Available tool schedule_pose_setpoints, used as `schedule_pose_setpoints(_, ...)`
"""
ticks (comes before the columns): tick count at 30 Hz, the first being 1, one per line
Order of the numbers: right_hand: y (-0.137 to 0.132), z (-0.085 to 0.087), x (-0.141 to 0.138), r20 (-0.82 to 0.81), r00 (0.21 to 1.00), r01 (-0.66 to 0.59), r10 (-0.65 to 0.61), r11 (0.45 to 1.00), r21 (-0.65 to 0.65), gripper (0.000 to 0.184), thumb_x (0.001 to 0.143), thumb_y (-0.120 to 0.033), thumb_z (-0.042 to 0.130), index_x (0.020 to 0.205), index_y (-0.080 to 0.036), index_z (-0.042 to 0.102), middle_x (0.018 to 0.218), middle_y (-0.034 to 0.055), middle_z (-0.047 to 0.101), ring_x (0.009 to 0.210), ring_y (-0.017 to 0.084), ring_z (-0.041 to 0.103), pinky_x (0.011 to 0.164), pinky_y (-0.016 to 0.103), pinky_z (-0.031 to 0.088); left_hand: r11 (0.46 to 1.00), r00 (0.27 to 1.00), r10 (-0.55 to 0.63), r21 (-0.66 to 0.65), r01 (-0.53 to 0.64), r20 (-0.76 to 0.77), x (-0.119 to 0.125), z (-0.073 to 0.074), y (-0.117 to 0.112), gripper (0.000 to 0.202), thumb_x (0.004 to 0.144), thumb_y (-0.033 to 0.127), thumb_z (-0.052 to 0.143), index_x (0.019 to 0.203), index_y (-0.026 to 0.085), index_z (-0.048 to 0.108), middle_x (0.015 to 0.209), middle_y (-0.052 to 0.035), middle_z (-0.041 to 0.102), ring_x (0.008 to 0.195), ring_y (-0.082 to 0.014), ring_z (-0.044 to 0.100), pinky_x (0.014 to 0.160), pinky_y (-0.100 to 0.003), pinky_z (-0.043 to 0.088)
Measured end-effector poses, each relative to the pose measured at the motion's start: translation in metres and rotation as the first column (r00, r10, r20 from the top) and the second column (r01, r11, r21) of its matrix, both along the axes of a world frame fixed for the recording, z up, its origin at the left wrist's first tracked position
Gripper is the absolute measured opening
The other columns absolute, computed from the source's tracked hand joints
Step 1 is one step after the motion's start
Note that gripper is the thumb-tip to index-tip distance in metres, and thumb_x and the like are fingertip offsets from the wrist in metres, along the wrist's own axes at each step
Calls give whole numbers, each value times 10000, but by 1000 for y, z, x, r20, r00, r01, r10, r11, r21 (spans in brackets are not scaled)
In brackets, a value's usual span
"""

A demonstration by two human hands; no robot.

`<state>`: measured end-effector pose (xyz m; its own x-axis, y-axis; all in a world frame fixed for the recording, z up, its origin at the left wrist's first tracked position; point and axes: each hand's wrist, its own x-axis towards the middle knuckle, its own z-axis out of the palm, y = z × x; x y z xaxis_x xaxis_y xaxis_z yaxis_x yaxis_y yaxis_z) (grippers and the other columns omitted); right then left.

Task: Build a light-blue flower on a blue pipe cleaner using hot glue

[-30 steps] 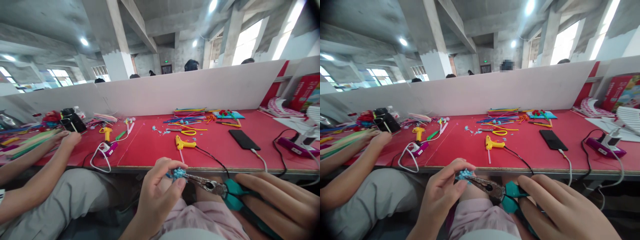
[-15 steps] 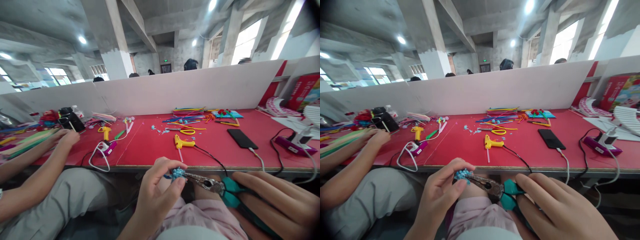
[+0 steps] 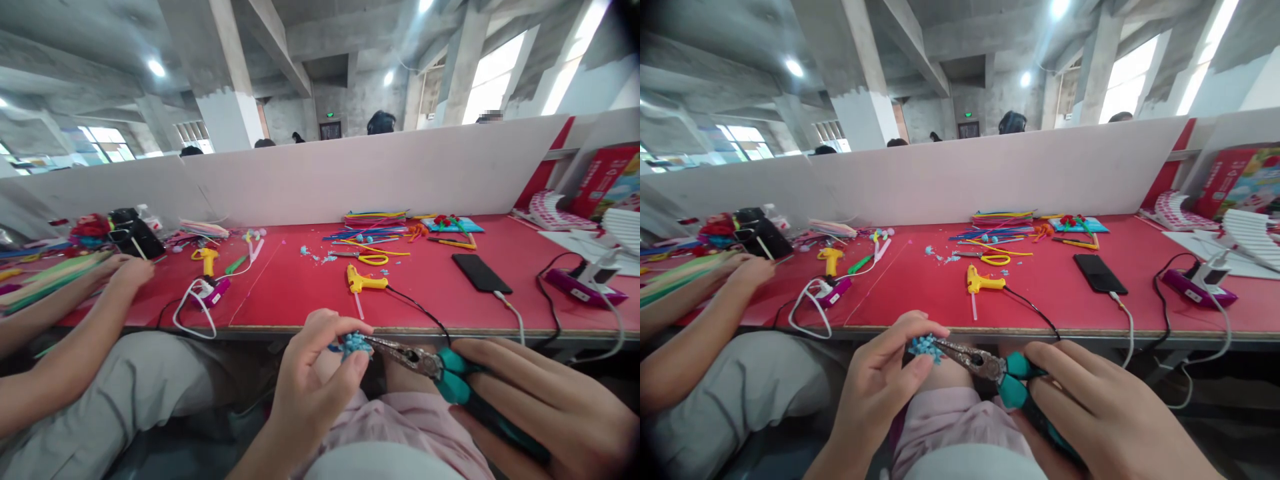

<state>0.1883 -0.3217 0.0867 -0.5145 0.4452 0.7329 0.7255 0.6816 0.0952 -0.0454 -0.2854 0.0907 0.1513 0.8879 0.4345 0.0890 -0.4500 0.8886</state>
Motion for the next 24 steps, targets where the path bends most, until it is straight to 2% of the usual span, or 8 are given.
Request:
schedule_pose_setpoints(4, -2, -6, 5, 121, 992, 34, -45, 995, 94, 223, 903, -172, 440, 795, -226, 627, 913, 38, 694, 868, 230, 645, 776, 365, 535, 999, 1000, -20, -29, 20, 25, 0, 0, 0, 138, 791, 224, 613, 871, 206, 724, 797, -26, 583, 763, -164, 550, 716, -258, 415)
schedule_pose_setpoints(8, -4, -17, 13, 179, 975, 103, -130, 983, 151, 176, 892, -195, 459, 881, -220, 633, 1069, 66, 682, 917, 299, 616, 757, 444, 494, 998, 998, -36, -54, 39, 49, 0, 0, 0, 137, 785, 221, 609, 857, 207, 725, 783, -19, 576, 737, -154, 540, 697, -253, 410)
schedule_pose_setpoints(13, -7, -25, 17, 192, 966, 135, -175, 970, 203, 207, 907, -163, 413, 943, -222, 607, 1113, 47, 673, 947, 269, 585, 777, 424, 445, 997, 997, -37, -67, 41, 67, 0, 1, -1, 127, 782, 228, 619, 841, 208, 730, 781, -19, 585, 724, -149, 542, 684, -253, 402)
schedule_pose_setpoints(18, -12, -22, 15, 236, 946, 158, -221, 953, 257, 224, 917, -148, 406, 915, -241, 610, 1086, 15, 684, 929, 244, 582, 771, 415, 412, 995, 998, -25, -94, 30, 53, 0, 2, -1, 123, 769, 225, 626, 824, 205, 734, 771, -22, 595, 728, -152, 551, 693, -256, 405)
schedule_pose_setpoints(24, -10, -20, 16, 236, 949, 151, -207, 960, 236, 241, 904, -127, 414, 951, -238, 622, 1119, 30, 685, 942, 253, 588, 774, 423, 413, 986, 995, -26, -161, 42, 99, 1, 0, -1, 127, 766, 232, 636, 832, 207, 741, 821, -30, 629, 740, -154, 586, 708, -250, 441)
